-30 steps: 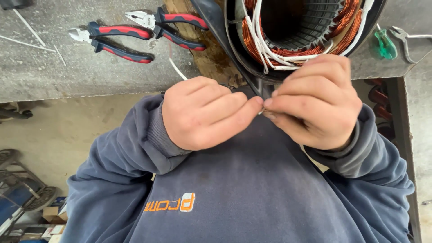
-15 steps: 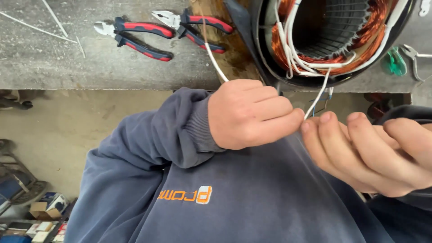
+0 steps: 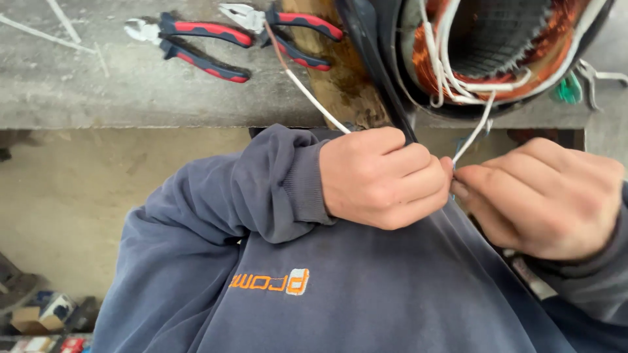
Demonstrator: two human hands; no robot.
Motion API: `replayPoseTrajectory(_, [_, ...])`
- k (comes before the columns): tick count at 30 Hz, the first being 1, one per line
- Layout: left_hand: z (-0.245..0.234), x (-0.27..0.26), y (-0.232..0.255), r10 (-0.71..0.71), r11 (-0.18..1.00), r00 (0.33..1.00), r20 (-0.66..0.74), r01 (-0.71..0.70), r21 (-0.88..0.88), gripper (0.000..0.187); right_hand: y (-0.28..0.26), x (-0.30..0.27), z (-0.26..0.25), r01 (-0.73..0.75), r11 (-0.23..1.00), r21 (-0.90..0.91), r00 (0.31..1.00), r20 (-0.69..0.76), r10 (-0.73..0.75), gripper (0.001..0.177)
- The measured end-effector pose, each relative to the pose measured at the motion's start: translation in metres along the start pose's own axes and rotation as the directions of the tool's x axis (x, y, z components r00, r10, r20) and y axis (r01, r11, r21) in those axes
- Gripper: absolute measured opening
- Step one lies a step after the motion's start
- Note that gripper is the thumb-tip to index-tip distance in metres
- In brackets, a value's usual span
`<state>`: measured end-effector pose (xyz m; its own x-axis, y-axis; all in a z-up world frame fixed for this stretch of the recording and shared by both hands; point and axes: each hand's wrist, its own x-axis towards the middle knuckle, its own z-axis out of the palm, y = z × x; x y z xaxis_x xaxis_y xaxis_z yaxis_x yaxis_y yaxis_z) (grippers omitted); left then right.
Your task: The person strips the insulation from white and blue wires using a wire stripper and pliers. They then twist the exposed copper strands together by hand and insert the connection into a slot within a motor stator assembly.
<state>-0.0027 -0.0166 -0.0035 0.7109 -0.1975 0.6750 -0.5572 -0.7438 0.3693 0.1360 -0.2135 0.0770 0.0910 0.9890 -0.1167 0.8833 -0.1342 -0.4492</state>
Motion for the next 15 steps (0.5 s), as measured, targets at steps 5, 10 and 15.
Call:
replayPoseTrajectory(5, [0.011,0.009,-0.010,0.094,0.990,0.995,0.013,-0.092,-0.107,0.010,-0.014,-0.022,0.013,-0.340,0.910,0.236,0.937,0.001,0.350,0.013])
replayPoseTrajectory(10, [0.034,0.014,-0.022,0.009,0.865,0.984,0.180,0.083,-0.495,0.030,-0.031,-0.039,0.015,-0.353,0.935,0.017,0.918,-0.189,0.350,0.013])
replayPoseTrajectory(15, [0.052,0.021,-0.034,0.170,0.843,0.933,0.318,0.030,-0.537,0.030,-0.044,-0.052,0.021,-0.361,0.902,-0.238,0.914,-0.283,0.291,0.012])
